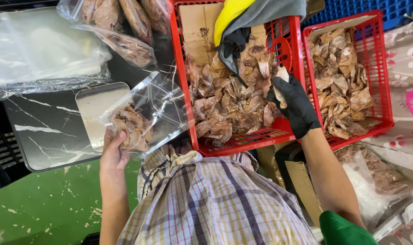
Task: The person sorts dried seafood from red crates and puts it into plastic bags by hand, using a small scale to check weights.
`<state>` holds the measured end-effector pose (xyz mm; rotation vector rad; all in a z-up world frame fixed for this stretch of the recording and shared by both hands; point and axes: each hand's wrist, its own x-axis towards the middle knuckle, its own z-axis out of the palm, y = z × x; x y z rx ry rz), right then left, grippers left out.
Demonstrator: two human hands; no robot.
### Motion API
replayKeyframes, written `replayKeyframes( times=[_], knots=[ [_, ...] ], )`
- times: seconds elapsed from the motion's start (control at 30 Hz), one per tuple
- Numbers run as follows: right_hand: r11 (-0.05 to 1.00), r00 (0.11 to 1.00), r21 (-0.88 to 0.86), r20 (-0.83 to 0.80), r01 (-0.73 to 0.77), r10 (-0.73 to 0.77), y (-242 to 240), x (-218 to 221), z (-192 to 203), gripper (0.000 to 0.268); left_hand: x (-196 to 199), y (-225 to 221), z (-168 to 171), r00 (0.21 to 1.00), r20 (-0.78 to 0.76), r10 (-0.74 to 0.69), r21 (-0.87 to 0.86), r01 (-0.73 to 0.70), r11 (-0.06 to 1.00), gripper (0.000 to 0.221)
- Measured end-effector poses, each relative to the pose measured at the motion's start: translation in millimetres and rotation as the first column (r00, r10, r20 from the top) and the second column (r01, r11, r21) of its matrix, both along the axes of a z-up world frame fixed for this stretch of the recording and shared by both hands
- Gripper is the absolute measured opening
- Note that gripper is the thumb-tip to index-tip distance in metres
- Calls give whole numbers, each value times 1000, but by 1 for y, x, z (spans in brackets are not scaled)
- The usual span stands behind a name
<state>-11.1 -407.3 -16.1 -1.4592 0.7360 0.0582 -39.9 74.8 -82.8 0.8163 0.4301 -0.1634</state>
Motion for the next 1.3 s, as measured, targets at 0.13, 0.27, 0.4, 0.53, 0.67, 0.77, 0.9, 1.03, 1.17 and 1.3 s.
replayKeyframes(
  times=[0.13, 0.27, 0.4, 0.53, 0.67, 0.77, 0.9, 1.03, 1.17, 1.3],
  knots=[
    [993, 998, -96, -18, 65, -67, 9, 11, 46, 26, 1, -5, 15, 1000, 0, 2, -5, -2, 1000, 32],
    [982, 1000, -185, -13, 23, -26, -13, 15, 37, 25, 0, -4, 13, 1000, 11, -2, -15, 2, 1000, 31],
    [989, 993, -149, -117, -5, -13, 4, 15, 32, 44, 0, -3, 1, 1000, 16, 4, -26, -4, 1000, 31],
    [982, 993, -187, -120, -32, 10, -3, 16, 13, 43, -7, 4, -21, 1000, 2, 12, -38, -12, 999, 39],
    [973, 995, -215, -41, 84, -95, -5, 28, 24, 34, -9, 3, -19, 1000, -8, 16, -27, -16, 1000, 38],
    [969, 994, -225, 8, 106, -107, -6, 46, 44, 36, -10, 9, -30, 1000, -18, 9, -20, -9, 1000, 40],
    [969, 994, -241, -101, -58, 34, 8, 69, 29, 35, -3, 1, -18, 1000, -21, 15, -9, -15, 1000, 40],
    [586, 929, -721, -273, -370, 249, -53, 98, -139, 47, 1, -7, -6, 1000, -2, 24, -30, -24, 999, 39],
    [500, 918, -777, -381, -382, 109, -69, 111, -179, 64, 1, -10, 1, 999, -16, 46, -44, -47, 998, 35],
    [593, 952, -747, -271, -302, 142, -49, 96, -143, 58, 11, -20, 47, 999, 30, -17, -6, 17, 1000, 63]
  ],
)
